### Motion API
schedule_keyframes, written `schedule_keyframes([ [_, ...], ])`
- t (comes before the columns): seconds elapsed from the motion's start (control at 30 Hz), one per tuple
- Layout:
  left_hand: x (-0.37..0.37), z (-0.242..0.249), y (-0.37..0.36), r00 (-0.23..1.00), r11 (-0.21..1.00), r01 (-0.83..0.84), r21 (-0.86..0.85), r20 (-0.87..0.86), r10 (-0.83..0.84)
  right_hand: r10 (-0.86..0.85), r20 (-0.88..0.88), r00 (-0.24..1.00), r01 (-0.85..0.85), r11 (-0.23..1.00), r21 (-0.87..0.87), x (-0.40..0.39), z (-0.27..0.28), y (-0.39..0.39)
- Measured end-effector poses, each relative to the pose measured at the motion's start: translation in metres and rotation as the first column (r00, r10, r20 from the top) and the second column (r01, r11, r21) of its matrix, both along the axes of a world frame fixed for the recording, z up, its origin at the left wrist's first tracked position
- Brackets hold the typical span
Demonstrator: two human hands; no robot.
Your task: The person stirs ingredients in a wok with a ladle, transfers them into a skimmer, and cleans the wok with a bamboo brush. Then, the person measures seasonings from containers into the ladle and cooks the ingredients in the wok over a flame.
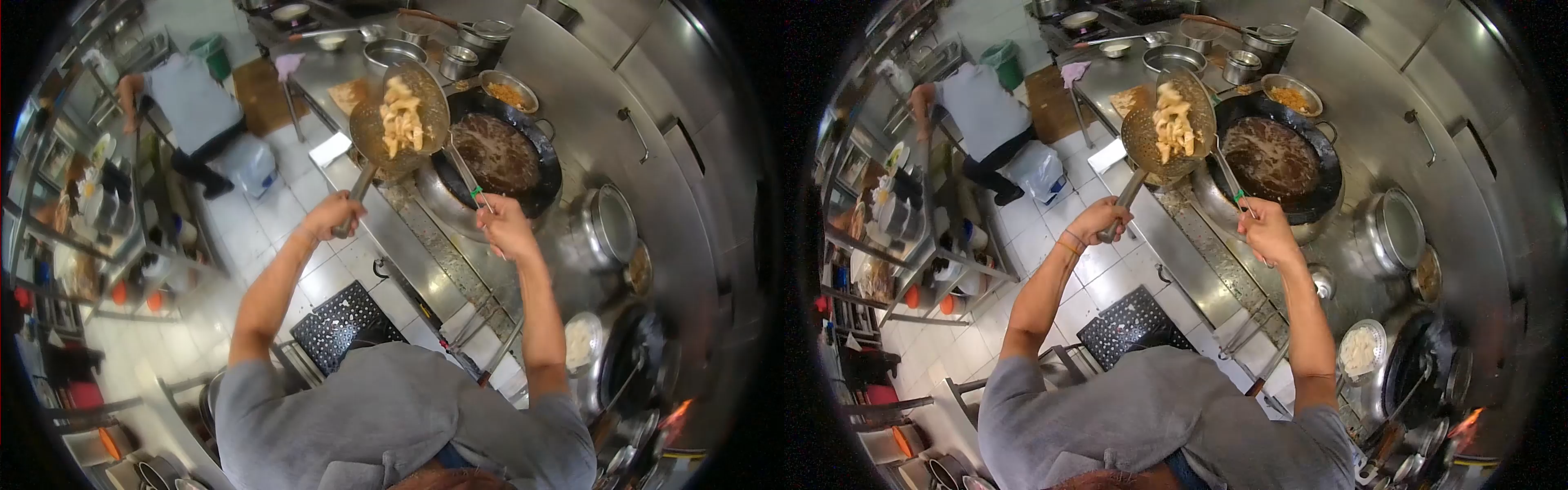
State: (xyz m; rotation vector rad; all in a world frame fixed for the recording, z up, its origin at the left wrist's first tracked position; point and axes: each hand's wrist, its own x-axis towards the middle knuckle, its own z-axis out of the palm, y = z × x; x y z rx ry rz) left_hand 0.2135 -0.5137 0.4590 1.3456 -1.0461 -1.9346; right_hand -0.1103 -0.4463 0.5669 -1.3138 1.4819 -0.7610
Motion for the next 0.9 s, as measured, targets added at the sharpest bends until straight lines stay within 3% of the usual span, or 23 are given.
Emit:
schedule_keyframes([
  [0.13,0.002,-0.007,-0.008,0.994,0.999,-0.015,0.037,-0.106,0.019,-0.033,-0.031,0.999,0.03,0.996,-0.087,0.004,-0.009,-0.003],
  [0.23,0.004,-0.011,-0.006,0.99,0.997,-0.024,0.069,-0.139,0.034,-0.129,0.032,0.991,0.131,0.988,-0.082,-0.004,0.001,0.002],
  [0.3,0.005,-0.018,-0.008,0.993,0.997,-0.01,0.075,-0.113,0.019,-0.163,0.201,0.966,0.173,0.984,-0.031,-0.016,0.007,0.003],
  [0.37,0.003,-0.032,-0.018,0.99,0.996,-0.01,0.084,-0.141,0.022,-0.183,0.215,0.959,0.191,0.981,-0.015,-0.029,0.013,0.007],
  [0.43,0.002,-0.053,-0.031,0.982,0.995,-0.01,0.1,-0.188,0.028,-0.291,0.263,0.92,0.313,0.948,-0.048,-0.044,0.016,0.013],
  [0.63,0.007,-0.114,-0.044,0.952,0.988,0.066,0.138,-0.306,-0.021,-0.55,-0.021,0.835,0.534,0.819,-0.21,-0.121,-0.002,0.024],
  [0.7,0.01,-0.129,-0.037,0.896,0.974,0.014,0.225,-0.435,0.088,-0.602,-0.12,0.789,0.57,0.791,-0.224,-0.152,-0.022,0.029],
  [0.73,0.016,-0.15,-0.036,0.811,0.954,0.043,0.295,-0.568,0.139,-0.614,-0.123,0.78,0.581,0.783,-0.223,-0.167,-0.038,0.03],
  [0.77,0.011,-0.144,-0.023,0.813,0.954,0.057,0.296,-0.568,0.128,-0.611,-0.121,0.782,0.581,0.786,-0.212,-0.181,-0.055,0.031],
  [0.83,0.005,-0.121,0.007,0.8,0.95,-0.141,0.279,-0.534,0.275,-0.617,-0.111,0.779,0.59,0.781,-0.203,-0.186,-0.063,0.035],
  [0.9,0.014,-0.156,0.023,0.775,0.951,-0.099,0.293,-0.577,0.258,-0.629,0.171,0.758,0.609,0.777,0.158,-0.171,-0.061,0.031],
])
